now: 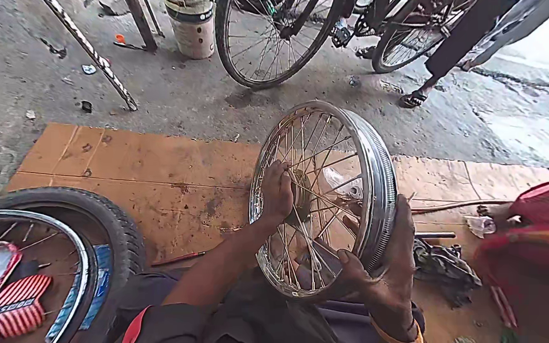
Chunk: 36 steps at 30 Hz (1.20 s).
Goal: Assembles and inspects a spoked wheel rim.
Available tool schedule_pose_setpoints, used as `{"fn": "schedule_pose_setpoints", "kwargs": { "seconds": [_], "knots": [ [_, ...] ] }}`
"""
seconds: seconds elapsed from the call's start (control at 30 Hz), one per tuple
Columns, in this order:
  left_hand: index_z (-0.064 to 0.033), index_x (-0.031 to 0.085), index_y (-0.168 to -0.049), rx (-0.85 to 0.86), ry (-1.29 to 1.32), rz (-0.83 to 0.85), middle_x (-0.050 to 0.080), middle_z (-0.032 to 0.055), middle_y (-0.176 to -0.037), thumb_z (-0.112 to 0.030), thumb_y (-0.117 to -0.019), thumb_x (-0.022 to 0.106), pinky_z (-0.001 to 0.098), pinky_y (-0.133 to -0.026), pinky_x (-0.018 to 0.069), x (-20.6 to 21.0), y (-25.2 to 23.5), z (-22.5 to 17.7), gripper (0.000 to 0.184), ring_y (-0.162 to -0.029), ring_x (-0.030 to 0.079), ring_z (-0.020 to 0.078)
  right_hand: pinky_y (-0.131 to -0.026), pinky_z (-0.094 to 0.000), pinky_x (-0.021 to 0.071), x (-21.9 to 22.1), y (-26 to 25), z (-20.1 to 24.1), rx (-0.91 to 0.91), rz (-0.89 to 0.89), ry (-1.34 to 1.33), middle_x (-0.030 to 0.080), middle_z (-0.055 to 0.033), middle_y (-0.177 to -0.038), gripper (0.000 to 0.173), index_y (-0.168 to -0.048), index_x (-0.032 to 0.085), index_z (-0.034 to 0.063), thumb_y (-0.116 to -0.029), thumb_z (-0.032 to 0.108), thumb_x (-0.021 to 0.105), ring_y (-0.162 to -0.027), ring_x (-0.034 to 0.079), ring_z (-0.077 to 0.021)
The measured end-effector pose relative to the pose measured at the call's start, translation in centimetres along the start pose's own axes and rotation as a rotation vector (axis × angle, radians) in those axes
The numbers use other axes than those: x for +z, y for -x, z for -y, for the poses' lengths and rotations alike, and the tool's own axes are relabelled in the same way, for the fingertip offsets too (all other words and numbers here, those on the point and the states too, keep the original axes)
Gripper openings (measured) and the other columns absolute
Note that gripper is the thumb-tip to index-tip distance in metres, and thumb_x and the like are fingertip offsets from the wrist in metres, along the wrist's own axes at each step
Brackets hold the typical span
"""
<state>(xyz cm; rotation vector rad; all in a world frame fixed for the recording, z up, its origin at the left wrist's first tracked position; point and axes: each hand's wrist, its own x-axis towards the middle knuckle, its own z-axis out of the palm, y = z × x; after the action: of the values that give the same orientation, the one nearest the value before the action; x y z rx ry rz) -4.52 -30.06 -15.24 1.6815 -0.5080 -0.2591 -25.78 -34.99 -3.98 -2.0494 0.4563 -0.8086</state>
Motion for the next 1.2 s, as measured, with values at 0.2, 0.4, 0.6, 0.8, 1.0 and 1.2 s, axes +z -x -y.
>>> {"fn": "schedule_pose_setpoints", "kwargs": {
  "seconds": [0.2, 0.4, 0.6, 0.8, 1.0, 1.2],
  "knots": [
    [-0.0099, 0.062, -0.138, 0.027, 0.0, -0.016, 0.047, 0.0143, -0.154, -0.024, -0.1053, 0.031, 0.0503, -0.12, 0.0326, 0.2, -0.9, 0.6, 0.047, -0.147, 0.038, 0.0271, -0.106, -0.0454, 0.0554, 0.1, -0.9, 0.2, -0.015, 0.016, -0.038, 0.039, -0.0235, -0.157, 0.119, -0.162, 0.009, -0.0016, -0.0746, 0.034, 0.08, -0.137, 0.052, -0.0306],
    [-0.008, 0.055, -0.144, -0.008, 0.106, 0.094, 0.04, 0.0142, -0.16, -0.024, -0.1068, 0.029, 0.0491, -0.12, 0.0332, -1.5, -1.0, 0.8, 0.048, -0.148, 0.037, 0.0256, -0.106, -0.0431, 0.055, 1.1, -0.2, 1.2, 0.011, 0.017, -0.108, 0.043, -0.0227, -0.154, 0.118, -0.163, 0.009, 0.0003, -0.075, 0.031, 0.082, -0.132, 0.056, -0.0291],
    [-0.0087, 0.056, -0.142, -0.009, 0.125, 0.098, 0.043, 0.0125, -0.158, -0.021, -0.1063, 0.029, 0.0469, -0.117, 0.037, -1.7, -0.5, 0.5, 0.046, -0.145, 0.041, 0.0229, -0.106, -0.0464, 0.0557, 1.4, 0.8, 1.3, 0.015, -0.007, -0.171, 0.041, -0.021, -0.156, 0.121, -0.164, 0.009, 0.0037, -0.0734, 0.03, 0.085, -0.134, 0.054, -0.0315],
    [-0.0069, 0.059, -0.137, 0.026, 0.032, 0.054, 0.047, 0.0144, -0.154, -0.02, -0.1038, 0.031, 0.0478, -0.118, 0.0346, -0.4, -0.3, -0.1, 0.046, -0.145, 0.041, 0.0254, -0.107, -0.05, 0.0543, 0.4, 0.6, 0.3, -0.005, -0.022, -0.088, 0.039, -0.0213, -0.157, 0.117, -0.163, 0.012, 0.0045, -0.0752, 0.036, 0.083, -0.136, 0.052, -0.0331],
    [-0.0072, 0.061, -0.138, 0.015, -0.042, 0.057, 0.044, 0.0125, -0.158, -0.019, -0.1041, 0.031, 0.0534, -0.117, 0.0342, -0.1, -0.3, -0.9, 0.047, -0.147, 0.04, 0.0267, -0.108, -0.0517, 0.0534, -0.2, -0.5, -0.3, -0.01, -0.018, -0.049, 0.032, -0.0242, -0.16, 0.115, -0.163, 0.011, 0.0013, -0.0775, 0.037, 0.079, -0.14, 0.049, -0.0345],
    [-0.0063, 0.063, -0.135, 0.013, 0.017, 0.037, 0.05, 0.0136, -0.153, -0.02, -0.1022, 0.032, 0.0479, -0.12, 0.0314, 0.4, -1.1, 0.1, 0.047, -0.147, 0.039, 0.0241, -0.107, -0.053, 0.0545, -0.3, -0.1, -0.7, -0.007, -0.007, -0.062, 0.033, -0.0214, -0.16, 0.116, -0.164, 0.009, 0.0045, -0.0772, 0.034, 0.08, -0.137, 0.051, -0.0338]
  ]
}}
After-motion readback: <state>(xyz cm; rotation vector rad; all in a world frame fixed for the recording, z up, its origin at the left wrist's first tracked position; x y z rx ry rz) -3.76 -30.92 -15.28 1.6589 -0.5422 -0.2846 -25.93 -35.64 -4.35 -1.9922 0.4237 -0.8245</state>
